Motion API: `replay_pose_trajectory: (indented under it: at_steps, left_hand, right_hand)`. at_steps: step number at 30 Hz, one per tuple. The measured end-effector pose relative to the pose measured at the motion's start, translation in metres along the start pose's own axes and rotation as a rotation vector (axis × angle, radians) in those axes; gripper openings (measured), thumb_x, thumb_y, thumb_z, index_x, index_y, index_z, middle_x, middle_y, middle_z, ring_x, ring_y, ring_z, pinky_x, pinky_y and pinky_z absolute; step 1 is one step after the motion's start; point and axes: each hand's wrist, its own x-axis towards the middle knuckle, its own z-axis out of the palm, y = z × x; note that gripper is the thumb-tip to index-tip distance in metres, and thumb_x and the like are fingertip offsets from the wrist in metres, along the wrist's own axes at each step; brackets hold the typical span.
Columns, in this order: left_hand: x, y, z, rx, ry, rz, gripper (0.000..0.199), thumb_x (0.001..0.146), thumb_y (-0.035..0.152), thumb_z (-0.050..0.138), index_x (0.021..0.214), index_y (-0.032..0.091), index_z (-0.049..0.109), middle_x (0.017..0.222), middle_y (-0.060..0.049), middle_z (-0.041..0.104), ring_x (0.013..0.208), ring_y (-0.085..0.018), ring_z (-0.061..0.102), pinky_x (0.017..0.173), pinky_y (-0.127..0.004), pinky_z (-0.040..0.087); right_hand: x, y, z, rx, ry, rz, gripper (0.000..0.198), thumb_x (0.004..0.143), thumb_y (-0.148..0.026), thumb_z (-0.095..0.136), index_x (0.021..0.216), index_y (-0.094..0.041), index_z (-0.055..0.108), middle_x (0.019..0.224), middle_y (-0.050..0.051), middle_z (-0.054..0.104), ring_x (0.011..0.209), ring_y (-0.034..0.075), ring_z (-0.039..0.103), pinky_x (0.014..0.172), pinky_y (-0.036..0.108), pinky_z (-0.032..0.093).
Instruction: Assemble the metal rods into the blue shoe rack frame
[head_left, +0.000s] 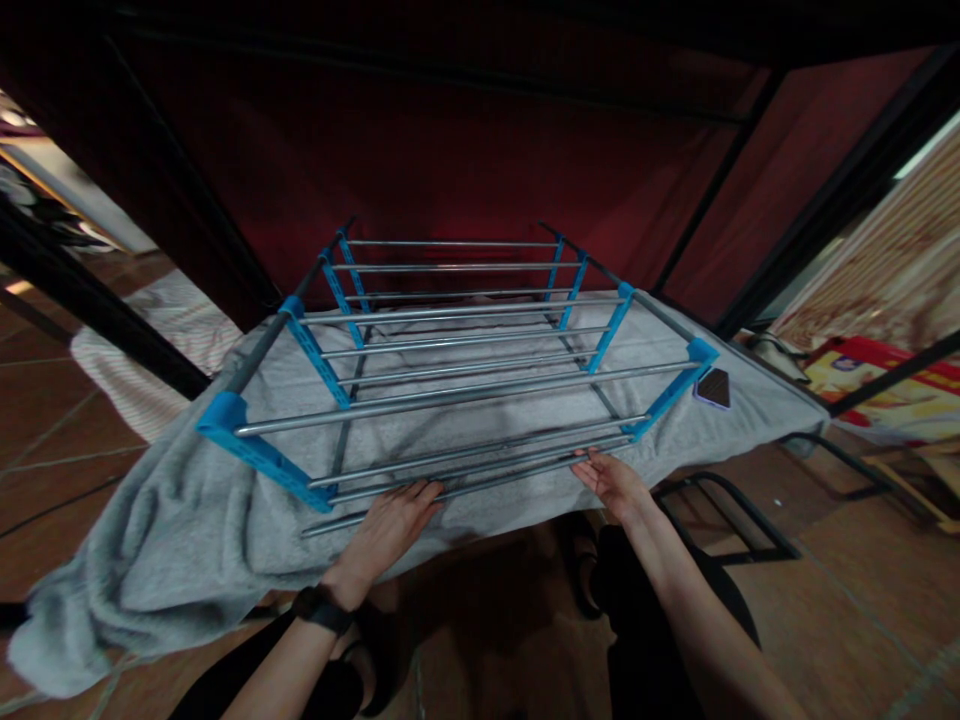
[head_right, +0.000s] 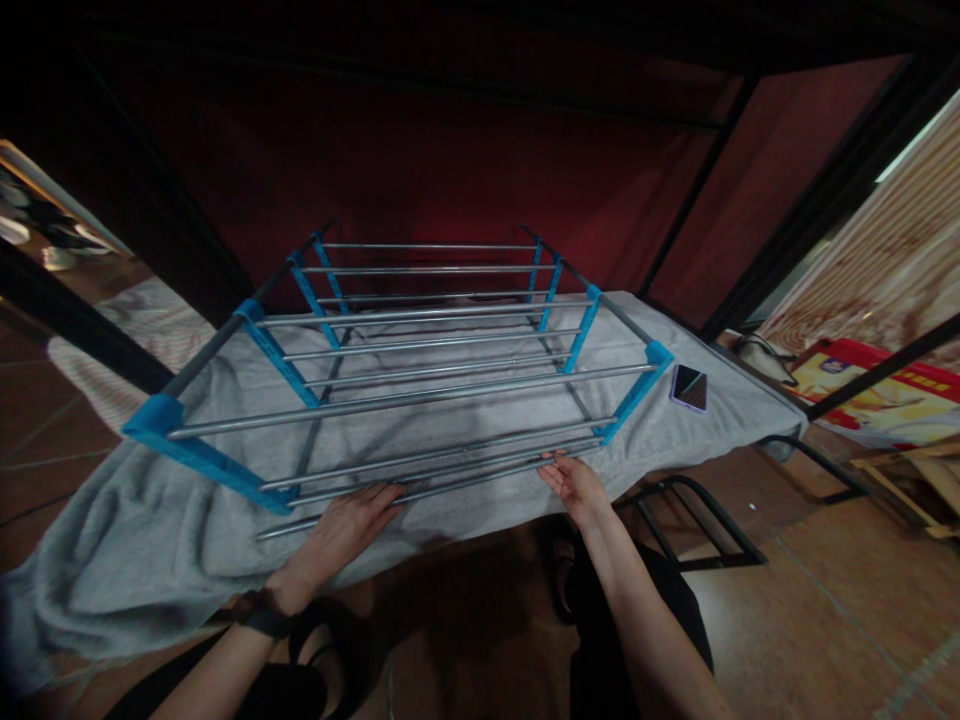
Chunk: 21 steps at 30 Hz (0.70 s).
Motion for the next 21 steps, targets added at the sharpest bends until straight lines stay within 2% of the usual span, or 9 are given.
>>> replay_pose_trajectory:
  at_steps: [10,21]
  left_hand:
    - [0.0007,-0.001,0.0051,0.016,0.004,0.01,0.026,0.103,0.029,0.037,0.114,0.022,0.06,0.106,-0.007,0.069,0.095,-0.022,0.067,0.078,-0.033,0.049]
    - [0.0024,0.0045,0.0023,0.033,-0.004,0.007,0.027,0.102,0.028,0.039,0.118,0.023,0.061,0.106,-0.007,0.07,0.093,-0.021,0.068,0.079,-0.032,0.049]
  right_hand:
    - [-0.0028,0.0003,0.0024,-0.008,0.013,-0.008,0.021,0.084,0.001,0.053,0.079,-0.018,0.06,0.077,0.006,0.074,0.063,0.015,0.07,0.069,0.028,0.064]
    - [0.0007,0.0044,-0.0003,-0.019,0.026,-0.044,0.017,0.085,-0.003,0.059,0.082,-0.02,0.06,0.073,0.002,0.072,0.059,0.014,0.069,0.066,0.028,0.065]
